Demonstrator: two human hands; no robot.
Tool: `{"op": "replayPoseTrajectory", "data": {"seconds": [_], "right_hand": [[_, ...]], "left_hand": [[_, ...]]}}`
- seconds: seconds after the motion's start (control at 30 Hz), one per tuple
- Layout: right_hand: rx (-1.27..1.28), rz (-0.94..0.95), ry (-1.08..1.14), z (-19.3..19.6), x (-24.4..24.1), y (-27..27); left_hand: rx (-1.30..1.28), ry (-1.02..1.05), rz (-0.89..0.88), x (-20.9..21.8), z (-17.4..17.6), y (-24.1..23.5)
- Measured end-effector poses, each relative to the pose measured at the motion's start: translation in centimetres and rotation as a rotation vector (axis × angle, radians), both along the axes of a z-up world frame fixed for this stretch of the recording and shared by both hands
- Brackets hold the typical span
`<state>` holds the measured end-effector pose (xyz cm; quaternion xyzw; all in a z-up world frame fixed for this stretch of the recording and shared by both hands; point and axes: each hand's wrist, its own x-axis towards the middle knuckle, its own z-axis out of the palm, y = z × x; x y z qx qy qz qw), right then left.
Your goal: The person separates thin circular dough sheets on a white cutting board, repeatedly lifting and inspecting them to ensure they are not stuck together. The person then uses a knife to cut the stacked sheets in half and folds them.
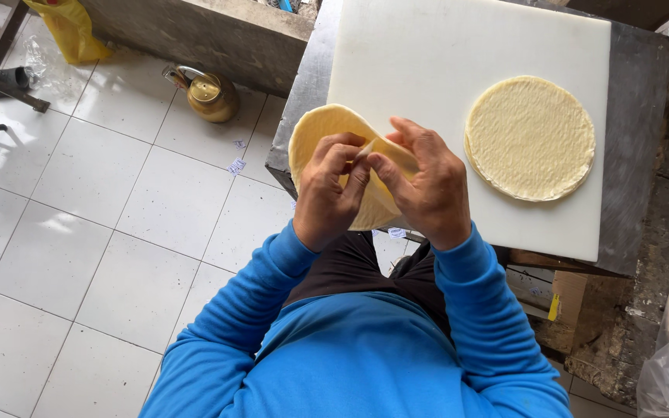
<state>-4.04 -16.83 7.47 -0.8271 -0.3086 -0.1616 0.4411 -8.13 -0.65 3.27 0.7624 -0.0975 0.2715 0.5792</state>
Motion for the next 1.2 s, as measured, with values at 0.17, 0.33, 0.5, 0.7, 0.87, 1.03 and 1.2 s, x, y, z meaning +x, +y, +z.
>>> {"op": "replayPoseTrajectory", "data": {"seconds": [0.17,0.33,0.5,0.7,0.87,1.03,1.2], "right_hand": [[0.116,-0.069,0.182,0.3,0.5,0.9],[0.07,-0.004,0.062,0.0,-0.2,1.1],[0.046,0.03,0.006,0.1,-0.8,1.0],[0.214,-0.09,0.325,-1.1,-0.7,-1.4],[0.089,-0.043,0.33,-0.4,-0.5,-1.6],[-0.072,0.057,0.088,1.7,0.3,-0.2],[-0.129,0.059,-0.043,1.7,-0.6,1.4]], "left_hand": [[-0.163,0.131,-0.023,-0.4,-0.7,0.3],[-0.188,0.186,-0.023,0.3,-0.8,0.2],[-0.251,0.154,0.02,1.3,0.0,-0.2],[-0.319,0.163,0.117,0.6,-1.7,0.7],[-0.239,-0.01,0.014,0.1,-2.5,0.5],[-0.181,0.084,-0.012,-1.1,-1.5,-0.3],[-0.191,0.002,0.088,-0.7,-0.5,-0.6]]}}
